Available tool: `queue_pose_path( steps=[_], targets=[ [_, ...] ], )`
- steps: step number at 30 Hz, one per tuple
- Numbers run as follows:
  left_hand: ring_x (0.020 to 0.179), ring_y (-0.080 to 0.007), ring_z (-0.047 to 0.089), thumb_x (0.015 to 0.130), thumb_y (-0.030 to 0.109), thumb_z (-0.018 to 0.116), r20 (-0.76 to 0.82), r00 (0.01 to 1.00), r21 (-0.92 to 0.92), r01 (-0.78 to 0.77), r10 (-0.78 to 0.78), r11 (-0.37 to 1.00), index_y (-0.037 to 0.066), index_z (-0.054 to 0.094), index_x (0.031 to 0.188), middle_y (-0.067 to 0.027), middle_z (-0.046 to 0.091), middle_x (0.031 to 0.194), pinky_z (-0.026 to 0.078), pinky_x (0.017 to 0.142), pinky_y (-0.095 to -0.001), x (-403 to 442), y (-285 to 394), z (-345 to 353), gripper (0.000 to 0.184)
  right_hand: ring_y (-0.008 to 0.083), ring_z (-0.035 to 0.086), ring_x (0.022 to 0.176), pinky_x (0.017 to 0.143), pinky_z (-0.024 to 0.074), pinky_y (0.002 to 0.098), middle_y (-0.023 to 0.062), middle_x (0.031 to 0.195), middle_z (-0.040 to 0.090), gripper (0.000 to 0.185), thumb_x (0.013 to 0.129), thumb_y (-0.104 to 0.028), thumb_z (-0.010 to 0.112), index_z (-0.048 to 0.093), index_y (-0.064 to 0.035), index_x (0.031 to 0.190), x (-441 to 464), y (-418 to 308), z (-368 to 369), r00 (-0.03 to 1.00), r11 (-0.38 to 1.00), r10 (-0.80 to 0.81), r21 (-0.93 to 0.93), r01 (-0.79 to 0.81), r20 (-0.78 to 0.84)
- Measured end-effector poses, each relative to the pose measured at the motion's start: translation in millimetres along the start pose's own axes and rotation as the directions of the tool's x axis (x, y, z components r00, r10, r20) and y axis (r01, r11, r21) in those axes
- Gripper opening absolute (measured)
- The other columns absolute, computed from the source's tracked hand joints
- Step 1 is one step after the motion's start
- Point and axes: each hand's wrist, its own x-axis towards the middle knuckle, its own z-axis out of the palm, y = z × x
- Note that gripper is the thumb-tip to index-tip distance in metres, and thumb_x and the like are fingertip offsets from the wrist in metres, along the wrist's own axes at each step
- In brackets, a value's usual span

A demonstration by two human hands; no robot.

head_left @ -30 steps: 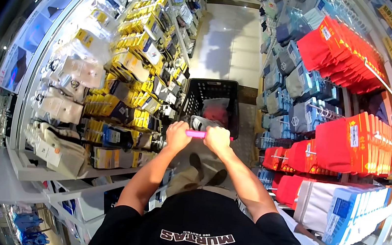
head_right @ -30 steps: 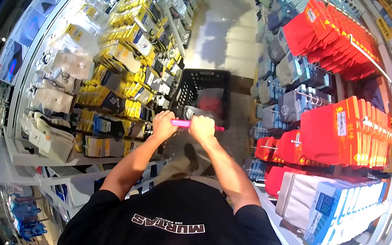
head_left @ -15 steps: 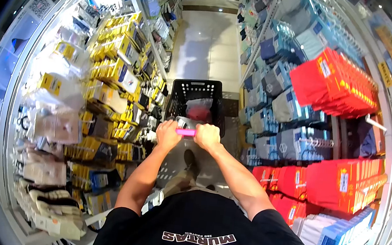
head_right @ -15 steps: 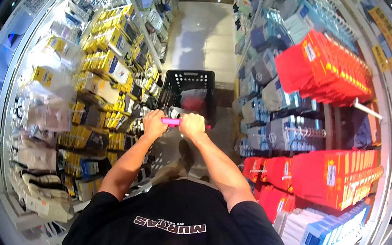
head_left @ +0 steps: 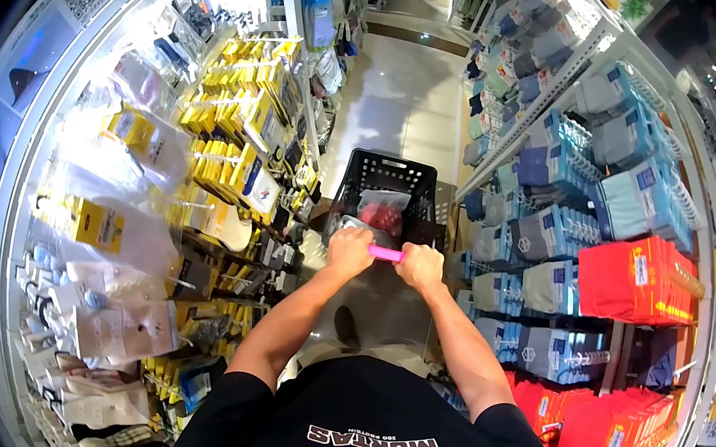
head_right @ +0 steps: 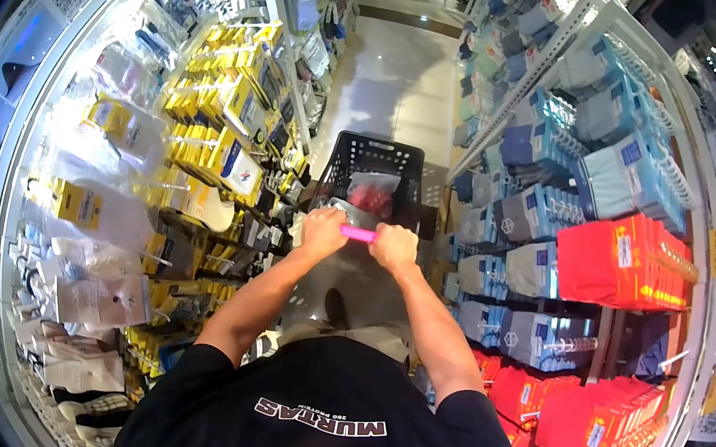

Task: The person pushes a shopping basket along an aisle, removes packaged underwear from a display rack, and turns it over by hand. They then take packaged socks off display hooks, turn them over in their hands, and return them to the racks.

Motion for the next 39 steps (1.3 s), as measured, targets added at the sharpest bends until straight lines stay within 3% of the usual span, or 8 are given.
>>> queue_pose_path(
  steps=[5,8,15,25,26,29,39],
  targets=[
    [0.077,-0.0294,0.066,0.075,0.018,0.068,0.030,1.000,-0.005,0.003,-0.003,1.000,0.007,0.064,0.071,-0.0101,0.067,0.077,0.052,0.072,-0.0427,44.3,-14.1,11.2,0.013,0.0354,0.070,0.069,0.065,0.0557,0.0468,0.0157,0.073,0.070,0.017,0.077,-0.029,0.067,0.071,-0.0126,0.079,41.6,7.8,-8.0,0.999,1.000,0.018,0.011,-0.018,-0.034],
    [0.076,-0.0292,0.066,0.073,0.018,0.069,0.053,0.999,0.004,-0.010,0.010,1.000,0.007,0.064,0.071,-0.0098,0.067,0.076,0.052,0.072,-0.0424,69.8,-22.4,15.3,0.012,0.0371,0.067,0.066,0.063,0.0541,0.0476,0.0158,0.068,0.067,0.019,0.073,-0.030,0.073,0.070,-0.0119,0.075,67.8,18.1,-2.2,0.995,0.999,0.018,0.041,-0.015,-0.093],
    [0.072,-0.0309,0.065,0.071,0.019,0.070,0.039,0.999,0.034,-0.017,0.016,0.999,0.008,0.063,0.069,-0.0107,0.066,0.075,0.052,0.069,-0.0428,139.7,-40.4,39.7,0.013,0.0368,0.067,0.062,0.059,0.0536,0.0478,0.0163,0.065,0.066,0.020,0.074,-0.031,0.070,0.069,-0.0108,0.072,136.4,41.5,-16.7,0.990,0.999,-0.013,0.037,0.018,-0.137],
    [0.068,-0.0336,0.064,0.073,0.020,0.071,0.079,0.997,0.062,-0.024,0.019,0.998,0.009,0.059,0.062,-0.0126,0.063,0.068,0.051,0.061,-0.0463,248.8,-64.7,72.7,0.020,0.0377,0.066,0.059,0.057,0.0517,0.0488,0.0173,0.063,0.065,0.017,0.075,-0.024,0.066,0.068,-0.0077,0.070,245.6,88.9,-29.5,0.989,0.989,-0.062,0.126,0.079,-0.134],
    [0.068,-0.0355,0.062,0.079,0.023,0.073,0.092,0.996,0.060,-0.026,0.021,0.998,0.009,0.056,0.065,-0.0125,0.060,0.068,0.048,0.061,-0.0480,259.2,-67.5,75.8,0.026,0.0381,0.066,0.059,0.056,0.0515,0.0488,0.0177,0.062,0.065,0.017,0.074,-0.024,0.066,0.067,-0.0076,0.069,257.0,93.7,-30.3,0.985,0.984,-0.078,0.144,0.101,-0.153],
    [0.067,-0.0354,0.062,0.079,0.023,0.073,0.104,0.995,0.058,-0.002,-0.004,0.998,0.008,0.056,0.065,-0.0128,0.060,0.068,0.048,0.061,-0.0479,291.7,-76.9,88.7,0.026,0.0388,0.065,0.058,0.054,0.0512,0.0488,0.0184,0.062,0.064,0.023,0.074,-0.029,0.068,0.066,-0.0066,0.068,289.3,105.7,-38.9,0.976,0.976,-0.098,0.175,0.133,-0.194],
    [0.067,-0.0326,0.063,0.076,0.022,0.073,0.113,0.993,0.088,0.020,-0.029,0.996,0.009,0.059,0.065,-0.0109,0.062,0.067,0.051,0.062,-0.0451,366.9,-90.0,105.7,0.022,0.0390,0.066,0.060,0.059,0.0528,0.0487,0.0198,0.064,0.065,0.019,0.074,-0.025,0.067,0.070,-0.0067,0.072,369.9,128.7,-48.2,0.990,0.982,-0.064,0.168,0.084,-0.122]
  ],
)
